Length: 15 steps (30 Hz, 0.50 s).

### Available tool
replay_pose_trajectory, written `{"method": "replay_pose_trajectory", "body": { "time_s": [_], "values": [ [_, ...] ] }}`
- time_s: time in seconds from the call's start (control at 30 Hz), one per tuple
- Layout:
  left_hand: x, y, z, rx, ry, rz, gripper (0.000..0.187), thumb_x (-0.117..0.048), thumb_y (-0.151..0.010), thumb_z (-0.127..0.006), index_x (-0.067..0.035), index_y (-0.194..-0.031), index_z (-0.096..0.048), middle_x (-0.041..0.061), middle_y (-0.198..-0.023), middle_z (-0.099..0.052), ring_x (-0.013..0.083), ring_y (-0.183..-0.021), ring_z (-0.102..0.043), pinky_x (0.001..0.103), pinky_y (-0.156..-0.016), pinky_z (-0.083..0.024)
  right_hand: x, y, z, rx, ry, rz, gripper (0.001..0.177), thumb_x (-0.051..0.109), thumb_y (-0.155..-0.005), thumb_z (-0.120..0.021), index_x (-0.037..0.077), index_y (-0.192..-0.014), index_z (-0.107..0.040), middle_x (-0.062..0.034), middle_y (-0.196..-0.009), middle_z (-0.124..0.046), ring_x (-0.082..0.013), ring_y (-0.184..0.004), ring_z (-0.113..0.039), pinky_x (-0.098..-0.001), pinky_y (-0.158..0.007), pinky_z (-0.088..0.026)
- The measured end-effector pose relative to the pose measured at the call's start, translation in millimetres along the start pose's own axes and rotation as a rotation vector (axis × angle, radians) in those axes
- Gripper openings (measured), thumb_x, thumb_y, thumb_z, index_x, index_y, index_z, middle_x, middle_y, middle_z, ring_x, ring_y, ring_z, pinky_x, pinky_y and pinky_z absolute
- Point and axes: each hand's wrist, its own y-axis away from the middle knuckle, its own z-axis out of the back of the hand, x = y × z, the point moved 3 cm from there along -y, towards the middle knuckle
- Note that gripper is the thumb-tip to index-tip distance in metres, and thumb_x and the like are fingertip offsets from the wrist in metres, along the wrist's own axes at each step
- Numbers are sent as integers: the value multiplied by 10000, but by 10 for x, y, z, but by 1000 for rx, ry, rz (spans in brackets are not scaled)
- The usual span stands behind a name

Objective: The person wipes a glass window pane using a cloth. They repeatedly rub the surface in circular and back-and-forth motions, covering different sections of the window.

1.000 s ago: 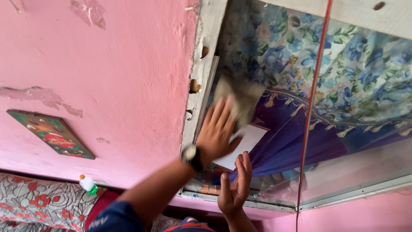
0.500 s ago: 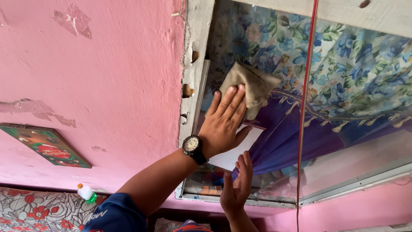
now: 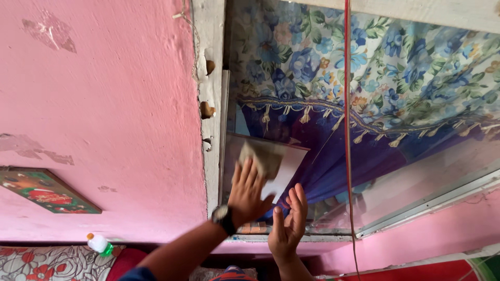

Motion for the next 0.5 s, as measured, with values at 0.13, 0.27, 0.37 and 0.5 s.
{"method": "replay_pose_trajectory", "body": {
  "time_s": [0.13, 0.27, 0.37, 0.5],
  "values": [
    [-155, -868, 666, -291, 8, -102, 738, -448, -939, -681, 51, -1441, -474, 336, -1585, -350, 479, -1524, -291, 649, -1240, -201, -4, 27, -26, 7, -2, 13, 463, 75, -1028, -578, -53, -1461, -474, -233, -1616, -400, -270, -1402, -501, -388, -1139, -433],
    [-311, -1151, 771, -331, -70, -169, 727, -435, -945, -687, 82, -1426, -513, 309, -1617, -334, 466, -1529, -281, 648, -1235, -218, 14, 73, 5, 24, 52, 1, 478, 76, -1008, -576, -53, -1456, -467, -242, -1617, -386, -285, -1416, -471, -392, -1124, -425],
    [-288, -784, 344, -202, -76, -198, 673, -417, -907, -692, 31, -1387, -547, 253, -1621, -363, 408, -1534, -295, 642, -1230, -210, 3, 62, 40, 25, 37, 34, 462, 52, -1017, -571, -47, -1454, -462, -240, -1618, -378, -280, -1416, -473, -394, -1122, -431],
    [-150, 74, -321, 62, 23, -5, 598, -414, -882, -675, -54, -1345, -559, 256, -1520, -413, 437, -1494, -292, 694, -1203, -167, -32, 73, 125, 28, 18, 36, 456, 20, -1012, -579, -43, -1452, -476, -231, -1612, -383, -265, -1386, -488, -388, -1114, -446]
  ]
}}
